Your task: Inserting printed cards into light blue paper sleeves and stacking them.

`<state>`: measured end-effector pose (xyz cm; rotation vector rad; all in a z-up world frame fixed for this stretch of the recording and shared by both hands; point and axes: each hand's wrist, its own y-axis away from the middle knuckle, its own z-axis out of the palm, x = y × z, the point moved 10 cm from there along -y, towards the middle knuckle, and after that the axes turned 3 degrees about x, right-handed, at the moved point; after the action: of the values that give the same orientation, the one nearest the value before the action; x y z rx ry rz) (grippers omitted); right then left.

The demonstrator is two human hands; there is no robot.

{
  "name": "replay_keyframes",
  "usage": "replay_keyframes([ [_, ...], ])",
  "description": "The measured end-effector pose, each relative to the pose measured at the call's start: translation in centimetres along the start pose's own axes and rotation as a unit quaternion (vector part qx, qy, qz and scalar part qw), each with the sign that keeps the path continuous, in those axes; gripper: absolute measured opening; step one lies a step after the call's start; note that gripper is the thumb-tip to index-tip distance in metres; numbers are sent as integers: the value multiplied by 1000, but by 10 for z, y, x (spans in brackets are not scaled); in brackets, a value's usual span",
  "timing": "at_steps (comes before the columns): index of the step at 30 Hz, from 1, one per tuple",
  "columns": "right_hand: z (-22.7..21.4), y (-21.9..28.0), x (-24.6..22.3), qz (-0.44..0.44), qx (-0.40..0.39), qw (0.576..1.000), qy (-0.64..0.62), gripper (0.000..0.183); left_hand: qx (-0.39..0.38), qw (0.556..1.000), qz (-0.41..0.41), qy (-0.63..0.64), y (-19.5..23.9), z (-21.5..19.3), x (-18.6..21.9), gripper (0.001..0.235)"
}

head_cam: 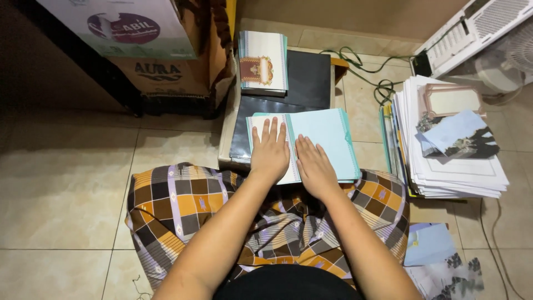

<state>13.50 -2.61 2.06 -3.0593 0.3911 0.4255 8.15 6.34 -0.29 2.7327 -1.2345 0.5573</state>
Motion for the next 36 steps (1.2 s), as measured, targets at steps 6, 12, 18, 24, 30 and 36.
replay_keyframes([
  [6,-2,11,37,28,139,971,-192,50,1,997,74,-9,27,-4,37,50],
  [12,-8,16,46,80,163,938,-296,48,-112,990,66,50,58,-16,54,60],
  [18,-13,18,48,102,158,924,-332,46,-212,975,-4,63,80,-23,50,67],
  [24,-10,15,47,126,146,937,-292,45,-35,989,-6,142,57,-122,36,76],
  [30,-12,7,36,114,141,970,-164,48,373,855,17,361,-23,-154,-24,46],
  [36,-4,6,35,96,123,980,-122,53,325,926,-78,174,-137,-67,-93,50],
])
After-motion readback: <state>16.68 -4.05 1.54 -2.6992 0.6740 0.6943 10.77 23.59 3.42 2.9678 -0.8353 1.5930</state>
